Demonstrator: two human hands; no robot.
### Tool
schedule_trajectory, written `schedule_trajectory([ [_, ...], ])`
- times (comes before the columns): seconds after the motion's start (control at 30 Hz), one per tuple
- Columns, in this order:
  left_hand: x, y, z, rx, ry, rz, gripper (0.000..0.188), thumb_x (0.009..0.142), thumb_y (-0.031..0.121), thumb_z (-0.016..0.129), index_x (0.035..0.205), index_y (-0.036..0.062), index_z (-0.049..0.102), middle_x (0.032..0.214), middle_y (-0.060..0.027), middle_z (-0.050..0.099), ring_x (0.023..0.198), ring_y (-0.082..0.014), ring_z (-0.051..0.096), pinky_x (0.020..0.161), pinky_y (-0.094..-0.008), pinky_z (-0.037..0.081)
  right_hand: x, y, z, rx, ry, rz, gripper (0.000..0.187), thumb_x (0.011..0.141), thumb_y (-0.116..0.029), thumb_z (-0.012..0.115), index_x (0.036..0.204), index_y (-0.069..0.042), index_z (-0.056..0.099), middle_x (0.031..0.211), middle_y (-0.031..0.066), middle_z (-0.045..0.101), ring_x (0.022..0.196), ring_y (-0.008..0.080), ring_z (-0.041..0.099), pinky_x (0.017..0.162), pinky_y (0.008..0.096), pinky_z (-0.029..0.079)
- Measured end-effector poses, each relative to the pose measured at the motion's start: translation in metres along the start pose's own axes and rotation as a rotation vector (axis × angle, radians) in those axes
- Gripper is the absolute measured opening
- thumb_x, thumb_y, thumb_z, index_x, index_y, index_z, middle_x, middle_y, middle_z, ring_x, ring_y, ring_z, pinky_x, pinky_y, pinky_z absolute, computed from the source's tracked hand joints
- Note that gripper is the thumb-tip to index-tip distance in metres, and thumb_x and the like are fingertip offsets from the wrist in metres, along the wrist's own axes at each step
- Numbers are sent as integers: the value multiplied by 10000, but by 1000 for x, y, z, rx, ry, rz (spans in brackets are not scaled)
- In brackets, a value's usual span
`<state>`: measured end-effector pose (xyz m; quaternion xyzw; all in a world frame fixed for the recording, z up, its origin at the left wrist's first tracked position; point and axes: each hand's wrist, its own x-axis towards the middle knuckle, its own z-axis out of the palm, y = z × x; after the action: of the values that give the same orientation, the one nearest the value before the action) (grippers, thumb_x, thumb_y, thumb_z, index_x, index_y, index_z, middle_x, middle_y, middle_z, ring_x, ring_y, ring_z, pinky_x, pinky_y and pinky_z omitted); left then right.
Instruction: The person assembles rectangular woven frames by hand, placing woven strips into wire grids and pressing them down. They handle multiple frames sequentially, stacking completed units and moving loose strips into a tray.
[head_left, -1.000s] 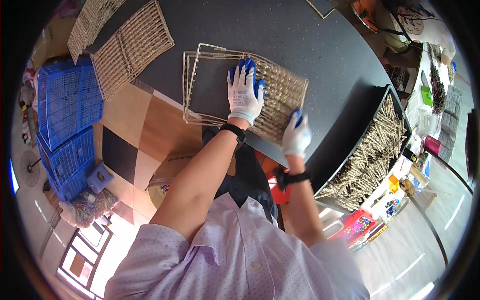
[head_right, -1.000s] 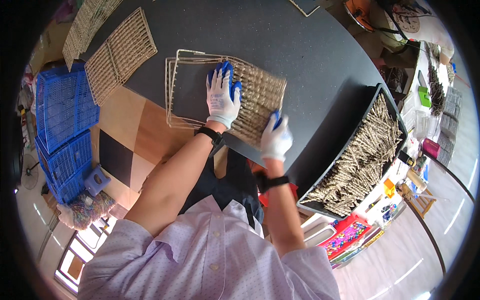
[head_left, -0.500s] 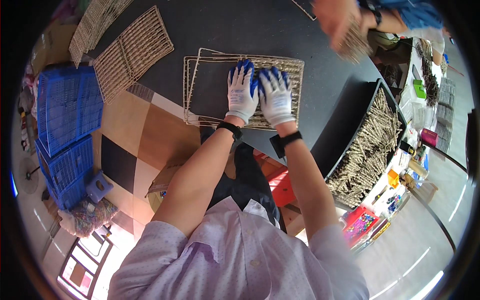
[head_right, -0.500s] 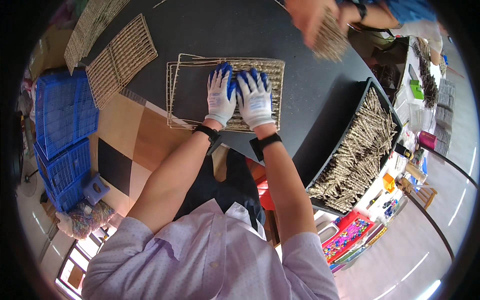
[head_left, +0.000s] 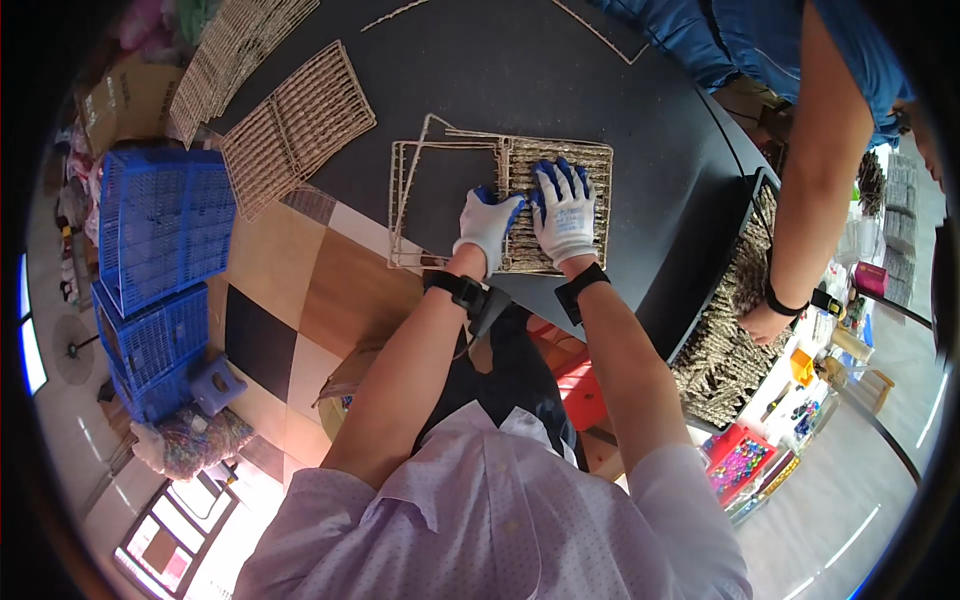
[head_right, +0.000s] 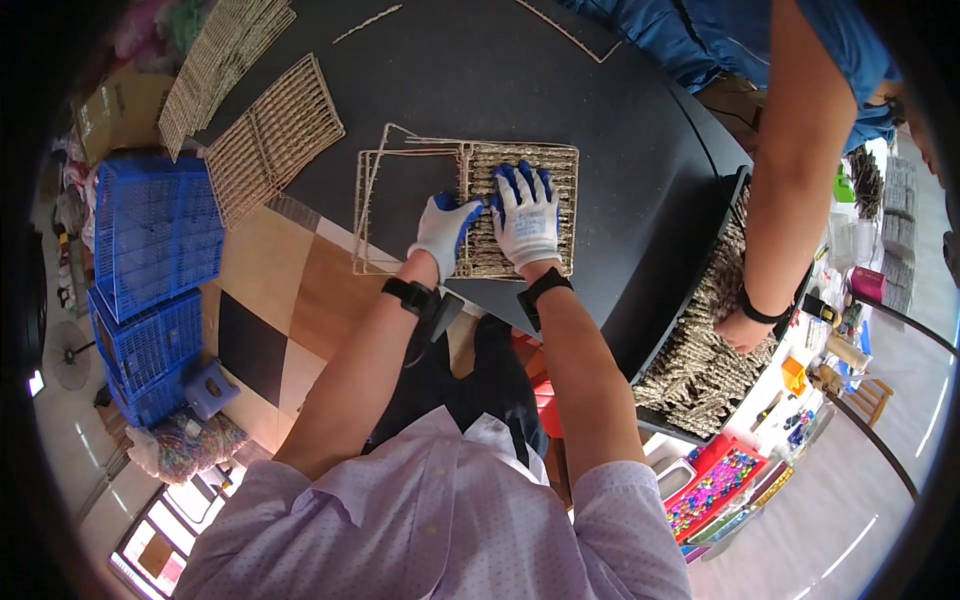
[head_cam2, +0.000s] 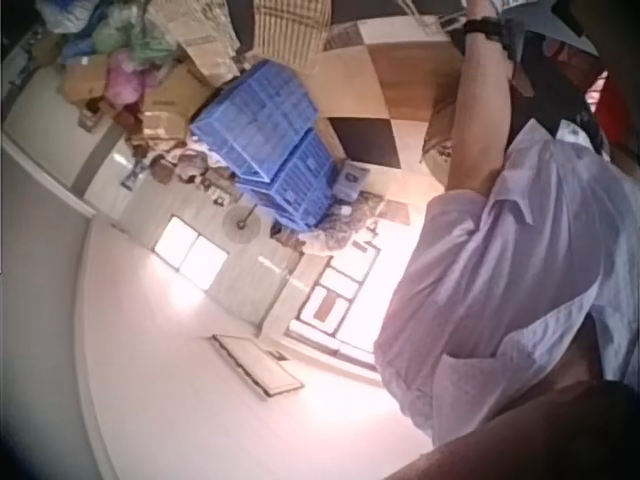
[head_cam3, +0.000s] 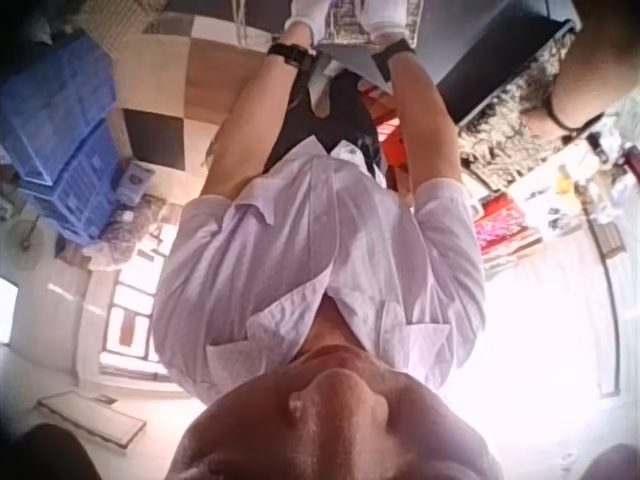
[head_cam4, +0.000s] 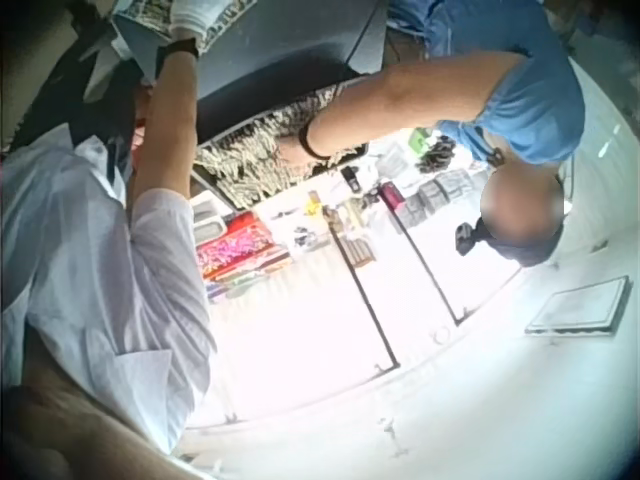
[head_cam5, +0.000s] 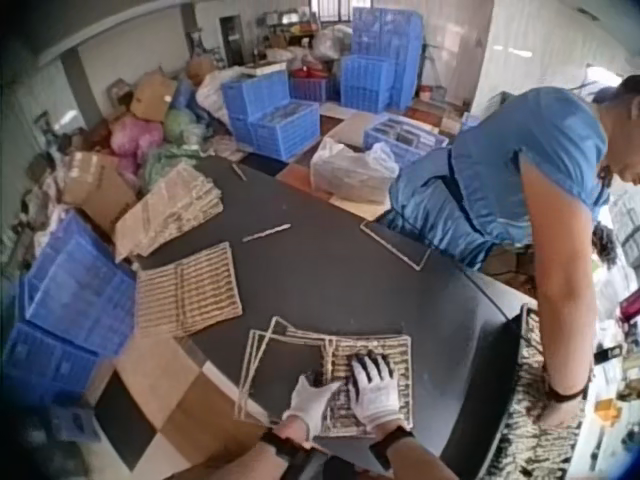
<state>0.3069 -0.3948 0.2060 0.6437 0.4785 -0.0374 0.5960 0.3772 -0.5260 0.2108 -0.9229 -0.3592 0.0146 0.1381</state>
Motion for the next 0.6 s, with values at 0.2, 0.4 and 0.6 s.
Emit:
schedule_trajectory([
  [0.2, 8, 24, -19, 74, -273, 47, 266, 791, 173, 724, 983, -1, 664, 932, -116, 694, 804, -204, 657, 716, -335, 510, -4, 1, -1, 48, 66, 4, 517, 836, -278, 604, 1323, -146, 490, 1366, 119, 472, 1295, 324, 390, 1104, 509, 246],
  [0.4, -38, 34, 11, 503, 296, 580, 301, 733, 282, 743, 939, 82, 651, 920, -132, 656, 879, -347, 621, 766, -427, 495, 2, 2, 4, 22, 85, 29, 491, 834, -309, 621, 1286, -144, 523, 1319, 104, 510, 1272, 313, 414, 1088, 500, 273],
  [0.6, -28, 14, 3, 567, 320, 720, 326, 759, 267, 721, 986, 57, 618, 945, -136, 616, 927, -342, 591, 812, -425, 488, 2, 2, 3, 40, 118, -19, 493, 845, -314, 601, 1294, -129, 516, 1325, 111, 503, 1275, 314, 407, 1099, 505, 246],
])
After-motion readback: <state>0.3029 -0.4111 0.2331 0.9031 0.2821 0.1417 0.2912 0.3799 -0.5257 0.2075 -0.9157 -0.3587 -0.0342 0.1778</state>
